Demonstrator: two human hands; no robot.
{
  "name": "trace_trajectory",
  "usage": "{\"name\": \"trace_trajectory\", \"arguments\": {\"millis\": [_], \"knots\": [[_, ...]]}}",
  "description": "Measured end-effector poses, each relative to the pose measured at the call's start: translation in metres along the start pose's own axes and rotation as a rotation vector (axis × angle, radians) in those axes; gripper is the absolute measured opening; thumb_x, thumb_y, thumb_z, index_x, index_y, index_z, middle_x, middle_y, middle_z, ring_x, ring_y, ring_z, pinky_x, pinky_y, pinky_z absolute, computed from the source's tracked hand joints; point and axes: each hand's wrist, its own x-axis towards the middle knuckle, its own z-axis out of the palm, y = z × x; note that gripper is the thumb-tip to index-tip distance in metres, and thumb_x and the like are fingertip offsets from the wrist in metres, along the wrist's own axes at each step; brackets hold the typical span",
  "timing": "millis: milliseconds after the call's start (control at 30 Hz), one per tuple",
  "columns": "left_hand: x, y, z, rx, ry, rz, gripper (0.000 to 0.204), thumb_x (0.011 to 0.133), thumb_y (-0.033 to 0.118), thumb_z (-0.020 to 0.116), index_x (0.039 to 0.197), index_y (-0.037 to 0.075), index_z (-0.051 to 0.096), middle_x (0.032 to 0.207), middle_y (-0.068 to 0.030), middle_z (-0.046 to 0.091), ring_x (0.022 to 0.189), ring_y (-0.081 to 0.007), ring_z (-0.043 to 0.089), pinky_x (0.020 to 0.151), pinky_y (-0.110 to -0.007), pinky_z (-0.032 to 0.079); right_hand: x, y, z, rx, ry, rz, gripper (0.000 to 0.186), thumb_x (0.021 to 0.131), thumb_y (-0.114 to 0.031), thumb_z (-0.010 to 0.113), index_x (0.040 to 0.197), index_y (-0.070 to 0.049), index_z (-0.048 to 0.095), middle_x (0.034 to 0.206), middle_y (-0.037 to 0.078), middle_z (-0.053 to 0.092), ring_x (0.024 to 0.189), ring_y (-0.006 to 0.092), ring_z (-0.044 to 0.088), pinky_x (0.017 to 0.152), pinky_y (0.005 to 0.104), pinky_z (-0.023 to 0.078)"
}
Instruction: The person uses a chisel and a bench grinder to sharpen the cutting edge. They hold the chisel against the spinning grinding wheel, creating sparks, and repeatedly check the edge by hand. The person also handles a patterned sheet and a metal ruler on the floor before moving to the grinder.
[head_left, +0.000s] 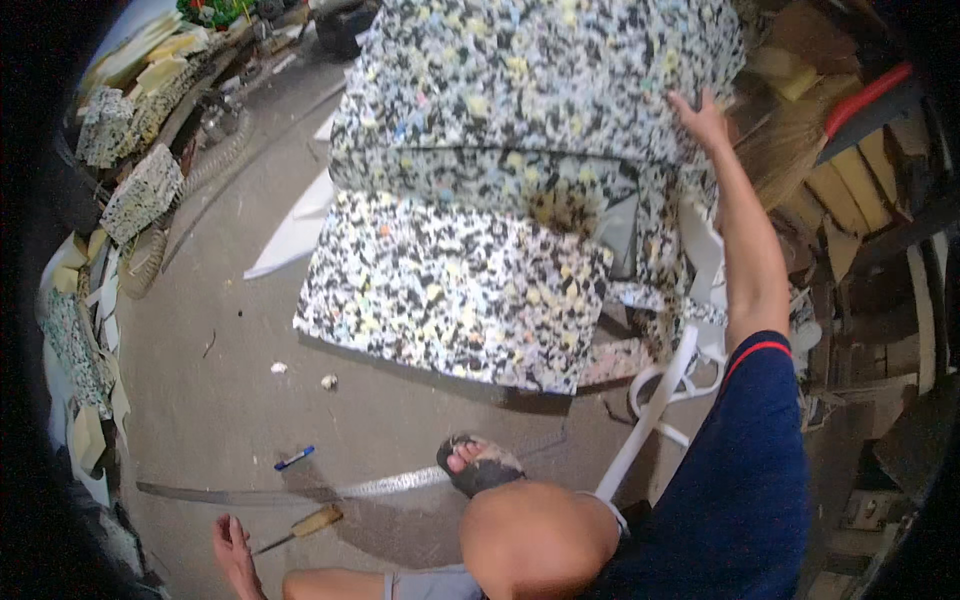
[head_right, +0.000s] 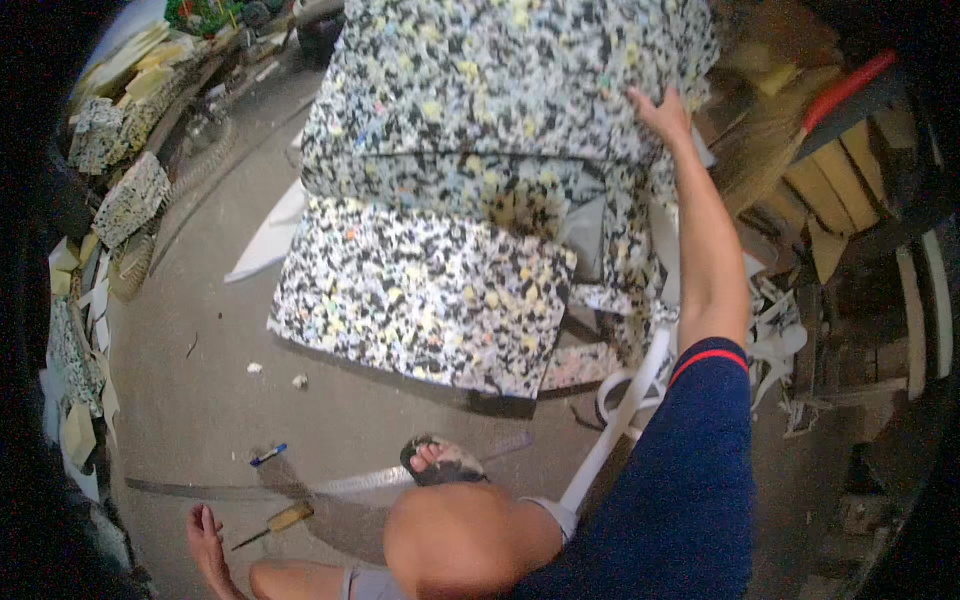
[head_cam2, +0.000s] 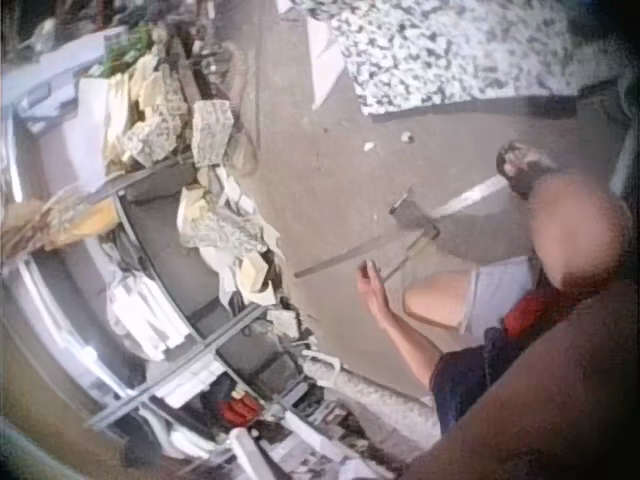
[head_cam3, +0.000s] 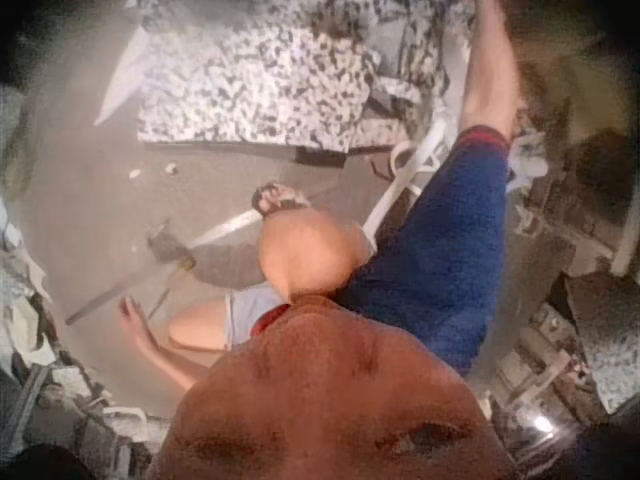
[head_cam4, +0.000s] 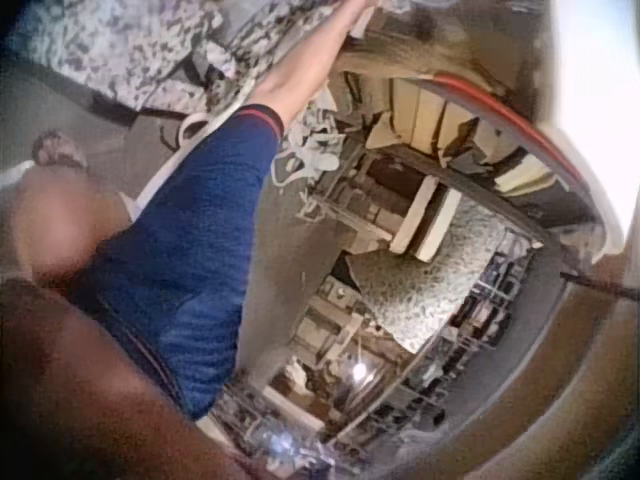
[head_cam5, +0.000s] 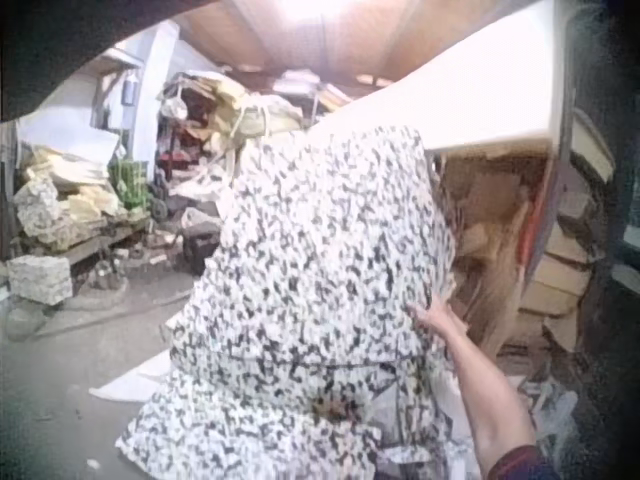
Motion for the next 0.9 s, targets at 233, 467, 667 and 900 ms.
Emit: {"name": "trace_trajectory", "arguments": {"millis": [233,467,667,900], "knots": [[0.026,0.031,0.041,0.010,-0.184,0.265,0.046,0.100,0.028,0.059,0.129,-0.006,0.053,0.115,-0.0180,0.063,0.101,-0.0236,0.060,0.090,-0.036,0.049,-0.008,0.001,0.001,-0.299,0.671,-0.623,0.072,0.089,-0.047,0.063,0.148,-0.011,0.041,0.144,0.029,0.044,0.128,0.0512,0.044,0.104,0.0588,0.039],[0.012,0.076,0.067,0.121,-0.281,0.334,0.043,0.100,0.025,0.059,0.128,-0.006,0.054,0.120,-0.0212,0.063,0.111,-0.0259,0.060,0.095,-0.037,0.047,-0.120,-0.092,-0.001,0.000,0.293,-0.901,0.045,0.089,-0.032,0.068,0.128,-0.010,0.060,0.109,0.020,0.066,0.092,0.0333,0.068,0.078,0.0447,0.054],[0.020,0.027,0.108,0.149,-0.240,0.420,0.041,0.098,0.024,0.061,0.126,-0.006,0.055,0.111,-0.0212,0.065,0.098,-0.0279,0.062,0.087,-0.038,0.049,-0.233,-0.093,0.153,-0.034,-0.238,-0.871,0.073,0.091,-0.064,0.057,0.123,0.001,0.059,0.104,0.021,0.069,0.096,0.0387,0.065,0.090,0.0512,0.053],[0.004,0.055,0.107,0.290,-0.264,0.413,0.040,0.099,0.026,0.061,0.122,-0.006,0.055,0.111,-0.0238,0.063,0.101,-0.0319,0.062,0.090,-0.041,0.048,-0.271,-0.114,0.147,-0.242,-0.404,-0.550,0.092,0.058,-0.065,0.084,0.112,0.006,0.061,0.102,0.022,0.063,0.105,0.0354,0.055,0.089,0.0529,0.044]]}}
